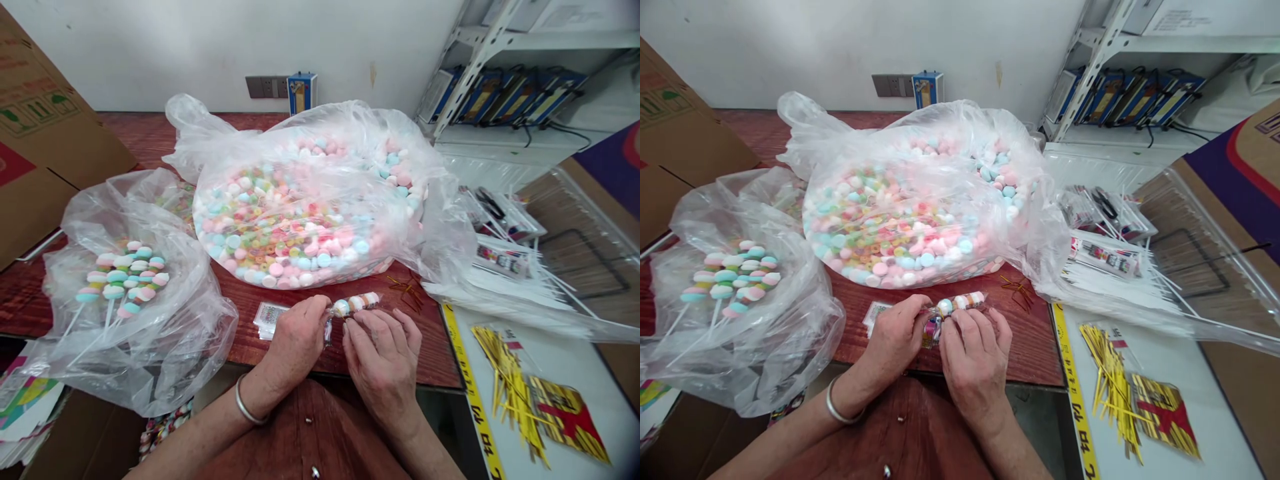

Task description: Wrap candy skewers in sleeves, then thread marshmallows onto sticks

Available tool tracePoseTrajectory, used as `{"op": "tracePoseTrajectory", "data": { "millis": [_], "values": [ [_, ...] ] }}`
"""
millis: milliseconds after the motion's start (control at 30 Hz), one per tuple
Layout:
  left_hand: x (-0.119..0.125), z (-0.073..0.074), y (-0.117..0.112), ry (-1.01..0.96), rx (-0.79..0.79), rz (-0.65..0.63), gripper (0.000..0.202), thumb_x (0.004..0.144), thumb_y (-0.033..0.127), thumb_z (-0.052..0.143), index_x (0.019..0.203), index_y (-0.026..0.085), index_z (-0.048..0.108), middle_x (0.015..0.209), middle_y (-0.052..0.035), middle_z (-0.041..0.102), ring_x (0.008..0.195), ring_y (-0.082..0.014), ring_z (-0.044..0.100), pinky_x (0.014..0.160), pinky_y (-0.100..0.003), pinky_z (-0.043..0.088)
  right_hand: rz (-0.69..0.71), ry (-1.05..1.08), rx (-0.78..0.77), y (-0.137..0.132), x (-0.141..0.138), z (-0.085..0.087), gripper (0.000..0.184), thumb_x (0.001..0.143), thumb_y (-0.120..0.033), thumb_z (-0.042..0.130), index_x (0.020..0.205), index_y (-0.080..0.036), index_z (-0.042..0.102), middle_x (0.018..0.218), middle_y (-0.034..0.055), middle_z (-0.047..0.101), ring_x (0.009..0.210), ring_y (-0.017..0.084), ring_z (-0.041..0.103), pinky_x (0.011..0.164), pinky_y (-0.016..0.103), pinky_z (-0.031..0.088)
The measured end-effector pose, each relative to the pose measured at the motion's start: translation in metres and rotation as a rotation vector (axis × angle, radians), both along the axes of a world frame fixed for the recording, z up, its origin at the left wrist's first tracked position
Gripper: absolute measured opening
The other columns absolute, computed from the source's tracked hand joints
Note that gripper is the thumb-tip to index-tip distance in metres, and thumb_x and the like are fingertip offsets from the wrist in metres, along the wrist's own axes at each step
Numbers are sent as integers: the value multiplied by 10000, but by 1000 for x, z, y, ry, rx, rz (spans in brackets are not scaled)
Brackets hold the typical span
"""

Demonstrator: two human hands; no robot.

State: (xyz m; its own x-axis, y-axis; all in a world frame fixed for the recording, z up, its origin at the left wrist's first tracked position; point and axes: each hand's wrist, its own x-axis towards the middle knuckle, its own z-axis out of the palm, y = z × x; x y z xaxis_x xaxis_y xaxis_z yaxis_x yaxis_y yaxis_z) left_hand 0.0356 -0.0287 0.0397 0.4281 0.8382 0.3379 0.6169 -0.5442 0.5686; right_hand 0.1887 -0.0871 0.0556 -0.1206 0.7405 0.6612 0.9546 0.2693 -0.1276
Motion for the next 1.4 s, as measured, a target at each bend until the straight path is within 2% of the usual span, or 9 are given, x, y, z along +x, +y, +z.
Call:
{"op": "tracePoseTrajectory", "data": {
  "millis": [200, 433, 567, 700, 800, 1000, 1100, 1267, 1400],
  "values": [
    [2, 3, 0, -150, -148, -8, 214, 939, 117, 483, 993, 174, 682, 881, -60, 682, 819, -178, 618, 759, -296, 465, -19, 36, -18, -2, -6, -4, 96, 903, -127, 637, 982, -180, 653, 982, 94, 721, 929, 231, 637, 875, 433, 442],
    [22, 4, 0, -1146, -1188, 139, 198, 759, 287, 761, 803, 131, 648, 628, 35, 532, 487, -40, 368, 442, -165, 260, -53, 588, -130, 9, -15, -24, 151, 934, -137, 553, 813, -186, 630, 909, 78, 657, 873, 197, 609, 785, 341, 482],
    [25, 0, 1, -1388, -1382, 125, 283, 635, 219, 853, 729, 110, 610, 634, 45, 504, 481, -12, 318, 409, -142, 203, 29, 1084, -399, 17, -16, -29, 105, 933, -271, 587, 900, -203, 660, 957, 66, 683, 928, 205, 643, 838, 347, 513],
    [25, -2, 3, -1383, -1347, 152, 291, 650, 249, 854, 779, 103, 638, 581, 66, 466, 465, -14, 303, 403, -138, 204, 174, 1461, -579, 17, -19, -28, 451, 868, -366, 682, 1273, -214, 555, 1145, 93, 701, 1006, 227, 671, 816, 350, 551],
    [26, -5, 1, -1273, -1219, 165, 261, 729, 309, 799, 825, 119, 649, 579, 62, 482, 460, -27, 317, 411, -151, 219, 123, 1463, -605, 17, -22, -25, 292, 860, -394, 686, 1068, -191, 651, 962, 58, 728, 850, 199, 673, 746, 310, 539],
    [18, -16, -2, -523, -373, 108, 137, 921, 191, 562, 1000, 171, 671, 903, -57, 692, 831, -157, 620, 765, -273, 473, -36, 1295, -525, 18, -21, -21, 243, 890, -397, 616, 786, -182, 662, 727, 3, 653, 684, 152, 565, 656, 260, 455],
    [13, -20, -1, -282, -84, 52, 199, 950, 148, 482, 1052, 163, 653, 889, -74, 682, 817, -184, 625, 747, -299, 480, -38, 1270, -514, 17, -21, -21, 238, 885, -391, 614, 779, -182, 656, 738, 5, 654, 689, 156, 559, 676, 268, 447],
    [12, -16, -3, -287, -49, 59, 196, 961, 146, 457, 1027, 159, 641, 888, -69, 693, 797, -174, 640, 722, -282, 484, -85, 1172, -496, 16, -27, -19, 218, 887, -390, 616, 854, -185, 682, 842, 30, 702, 785, 188, 611, 753, 297, 460],
    [19, -11, -6, -475, -300, 88, 185, 951, 208, 508, 1002, 171, 682, 891, -51, 720, 793, -167, 649, 741, -279, 494, -114, 1133, -447, 17, -29, -18, 193, 906, -351, 590, 823, -188, 648, 800, 23, 683, 740, 177, 607, 707, 288, 465]
  ]
}}
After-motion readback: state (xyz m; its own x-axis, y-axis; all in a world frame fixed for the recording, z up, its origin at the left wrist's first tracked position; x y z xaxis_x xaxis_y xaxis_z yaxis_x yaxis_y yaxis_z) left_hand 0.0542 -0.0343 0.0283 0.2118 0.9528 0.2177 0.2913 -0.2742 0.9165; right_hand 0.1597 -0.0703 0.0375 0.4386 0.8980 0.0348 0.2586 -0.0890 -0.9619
